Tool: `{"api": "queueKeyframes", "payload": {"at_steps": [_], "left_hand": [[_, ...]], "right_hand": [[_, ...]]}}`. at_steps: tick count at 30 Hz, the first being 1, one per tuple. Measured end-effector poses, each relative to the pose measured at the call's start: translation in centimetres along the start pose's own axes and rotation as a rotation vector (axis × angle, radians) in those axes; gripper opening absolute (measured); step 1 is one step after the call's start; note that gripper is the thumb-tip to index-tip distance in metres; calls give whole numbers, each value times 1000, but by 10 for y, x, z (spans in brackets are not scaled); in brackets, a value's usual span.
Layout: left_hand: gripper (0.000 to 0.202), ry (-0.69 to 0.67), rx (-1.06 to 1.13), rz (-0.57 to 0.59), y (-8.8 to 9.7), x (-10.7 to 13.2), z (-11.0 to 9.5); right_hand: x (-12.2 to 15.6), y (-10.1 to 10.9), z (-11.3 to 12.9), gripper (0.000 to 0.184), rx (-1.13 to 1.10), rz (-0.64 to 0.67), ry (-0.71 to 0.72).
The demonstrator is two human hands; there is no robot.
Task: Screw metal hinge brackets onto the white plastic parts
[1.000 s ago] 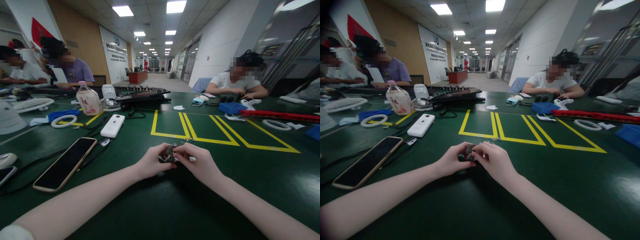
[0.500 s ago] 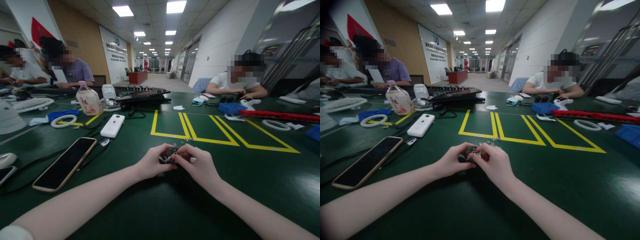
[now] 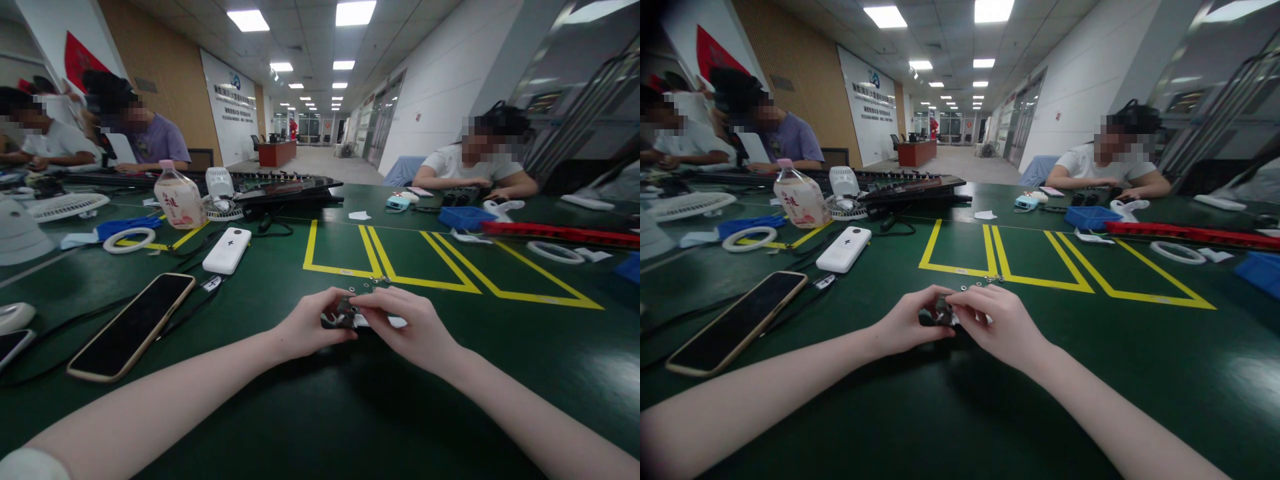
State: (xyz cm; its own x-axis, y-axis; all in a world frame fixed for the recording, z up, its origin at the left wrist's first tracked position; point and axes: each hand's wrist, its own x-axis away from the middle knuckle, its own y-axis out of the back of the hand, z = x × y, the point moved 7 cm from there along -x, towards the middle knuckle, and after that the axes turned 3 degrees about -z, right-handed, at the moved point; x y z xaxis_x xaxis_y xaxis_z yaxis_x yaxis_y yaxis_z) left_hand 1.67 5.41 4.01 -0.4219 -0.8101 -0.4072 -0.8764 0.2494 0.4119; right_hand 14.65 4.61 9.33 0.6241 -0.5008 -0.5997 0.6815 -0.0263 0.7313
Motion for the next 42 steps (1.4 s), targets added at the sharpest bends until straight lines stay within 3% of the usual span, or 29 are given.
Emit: {"api": "queueKeyframes", "payload": {"at_steps": [11,17,31,42], "left_hand": [[50,9,-12,18,1,1,-2],[48,12,-4,22,0,0,-2],[46,-3,-34,13,0,1,-2],[46,13,-5,24,-2,0,-5]], "right_hand": [[2,-10,-14,12,34,123,-130],[4,-10,-15,6,120,68,-213],[7,-13,-13,14,-43,9,-457],[9,-14,-14,10,89,-38,-465]]}}
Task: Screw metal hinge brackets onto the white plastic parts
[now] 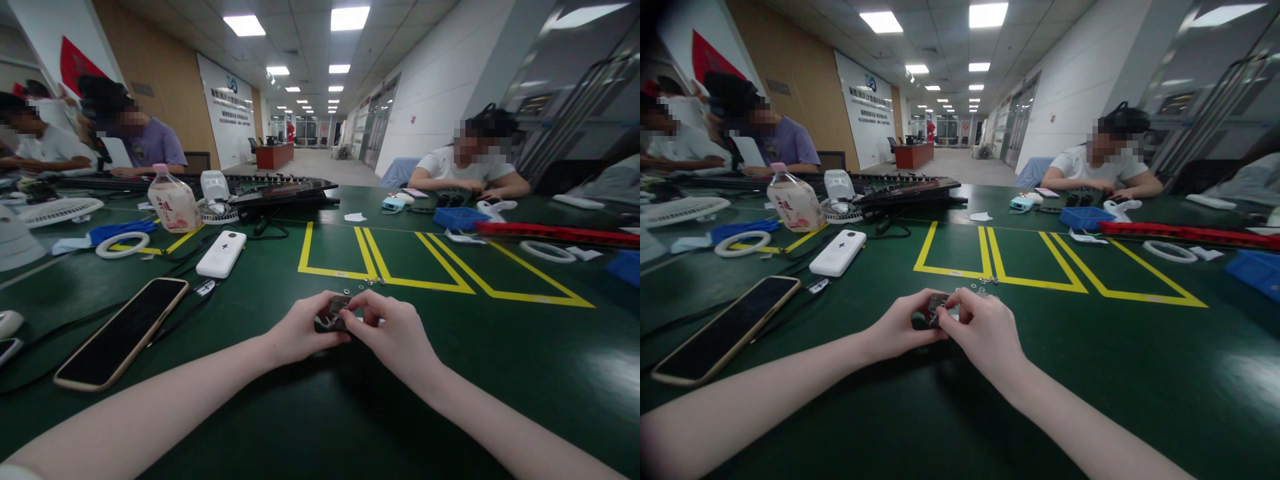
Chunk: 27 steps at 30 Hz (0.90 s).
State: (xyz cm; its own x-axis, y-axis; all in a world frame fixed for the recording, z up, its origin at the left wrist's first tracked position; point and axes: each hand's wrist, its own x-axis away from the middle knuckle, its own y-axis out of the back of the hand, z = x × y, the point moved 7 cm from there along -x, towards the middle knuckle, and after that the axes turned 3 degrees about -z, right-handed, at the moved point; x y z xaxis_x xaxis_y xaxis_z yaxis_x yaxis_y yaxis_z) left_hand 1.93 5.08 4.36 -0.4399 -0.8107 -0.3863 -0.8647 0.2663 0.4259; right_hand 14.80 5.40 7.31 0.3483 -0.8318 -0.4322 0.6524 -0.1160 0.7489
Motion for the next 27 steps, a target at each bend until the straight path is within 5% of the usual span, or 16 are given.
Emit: {"api": "queueKeyframes", "payload": {"at_steps": [7,12,20,27], "left_hand": [[44,-1,-10,4,0,0,-1],[40,-17,-15,10,0,0,-1],[79,11,-88,-26,-3,5,7],[72,-112,-188,-6,-5,9,-4]], "right_hand": [[-2,0,0,6,-49,95,-25],[-4,2,3,9,81,46,0],[-2,1,9,17,145,-21,94],[1,9,26,16,154,-10,216]]}}
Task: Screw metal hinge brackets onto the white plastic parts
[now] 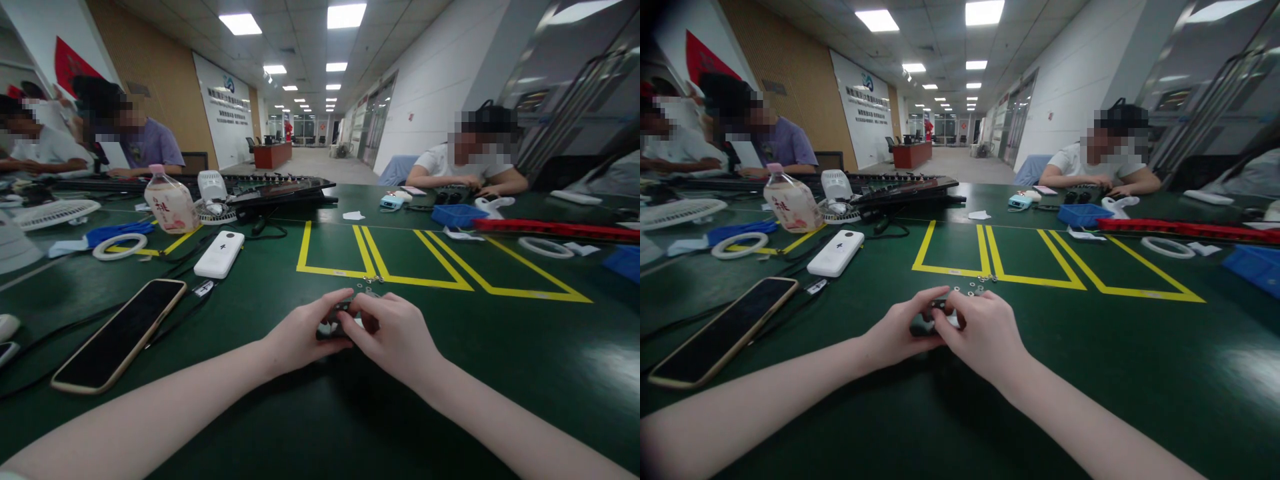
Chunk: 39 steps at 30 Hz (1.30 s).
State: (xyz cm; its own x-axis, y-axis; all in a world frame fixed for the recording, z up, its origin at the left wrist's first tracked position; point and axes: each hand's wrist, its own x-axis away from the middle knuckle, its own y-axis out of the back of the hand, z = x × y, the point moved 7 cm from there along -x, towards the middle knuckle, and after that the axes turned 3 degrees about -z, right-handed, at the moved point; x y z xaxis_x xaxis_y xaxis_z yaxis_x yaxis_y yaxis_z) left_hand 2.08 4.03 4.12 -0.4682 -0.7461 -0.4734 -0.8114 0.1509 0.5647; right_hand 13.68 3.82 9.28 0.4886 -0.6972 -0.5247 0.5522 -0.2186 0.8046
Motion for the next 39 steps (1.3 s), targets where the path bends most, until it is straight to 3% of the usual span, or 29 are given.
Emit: {"api": "queueKeyframes", "payload": {"at_steps": [5,10,21,28,31,34,39], "left_hand": [[58,-3,-4,-13,2,-1,-4],[57,71,9,-29,1,0,0],[54,70,30,-27,-1,0,0],[55,70,13,-18,-1,0,-1],[54,83,17,-4,-1,0,-1],[53,81,17,-5,-1,-1,-3],[53,118,11,-18,0,0,-1]], "right_hand": [[-1,-1,9,6,130,104,7],[-2,-6,10,5,215,155,14],[-4,-1,5,4,164,146,-58],[-2,-7,-6,2,-30,292,-217],[-2,-7,-7,3,1,321,-241],[-3,-4,-3,3,147,276,-193],[-2,-6,9,7,315,156,27]]}}
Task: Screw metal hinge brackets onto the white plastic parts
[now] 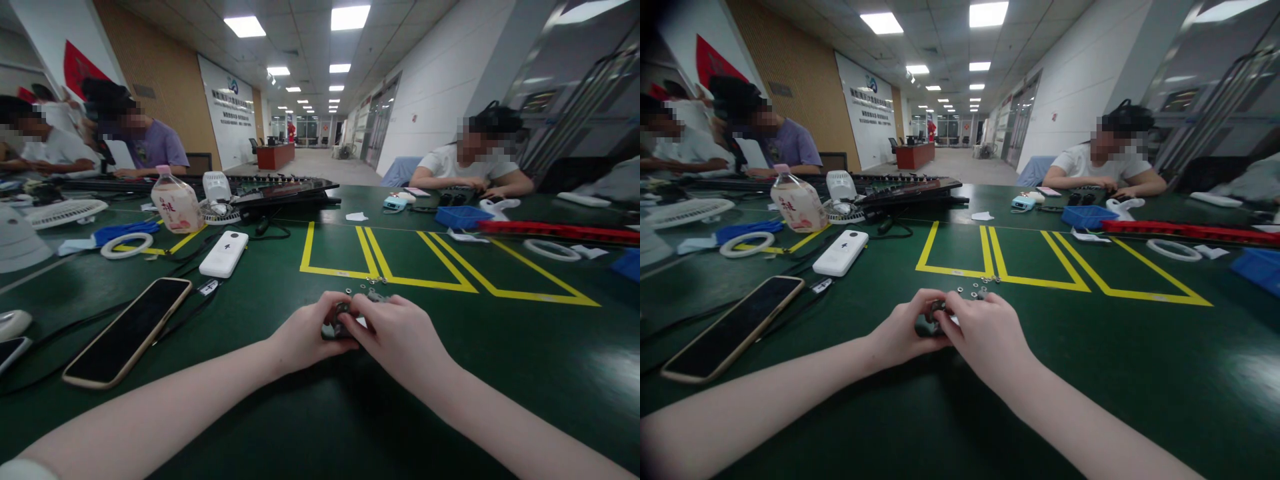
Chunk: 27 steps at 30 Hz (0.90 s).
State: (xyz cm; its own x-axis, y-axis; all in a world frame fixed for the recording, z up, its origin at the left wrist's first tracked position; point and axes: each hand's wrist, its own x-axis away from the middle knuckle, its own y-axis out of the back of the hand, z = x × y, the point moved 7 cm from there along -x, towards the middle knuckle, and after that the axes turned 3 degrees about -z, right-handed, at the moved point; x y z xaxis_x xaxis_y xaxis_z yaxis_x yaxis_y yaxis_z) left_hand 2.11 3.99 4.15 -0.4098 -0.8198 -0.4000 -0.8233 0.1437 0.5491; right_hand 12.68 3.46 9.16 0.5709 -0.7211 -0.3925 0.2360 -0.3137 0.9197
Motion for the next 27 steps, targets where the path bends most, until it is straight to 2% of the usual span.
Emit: {"api": "queueKeyframes", "payload": {"at_steps": [4,10,18,23,27], "left_hand": [[54,-5,4,-1,0,0,1],[52,-33,-6,14,-1,0,-2],[55,-41,-21,18,-2,0,-2],[56,-36,-45,12,-1,1,1],[56,-34,-43,4,0,1,1]], "right_hand": [[1,-1,0,14,-19,-36,47],[0,5,-4,12,-74,-46,-13],[2,2,-11,4,-289,84,-168],[1,-1,-15,2,-360,180,-217],[1,0,-15,4,-351,181,-209]]}}
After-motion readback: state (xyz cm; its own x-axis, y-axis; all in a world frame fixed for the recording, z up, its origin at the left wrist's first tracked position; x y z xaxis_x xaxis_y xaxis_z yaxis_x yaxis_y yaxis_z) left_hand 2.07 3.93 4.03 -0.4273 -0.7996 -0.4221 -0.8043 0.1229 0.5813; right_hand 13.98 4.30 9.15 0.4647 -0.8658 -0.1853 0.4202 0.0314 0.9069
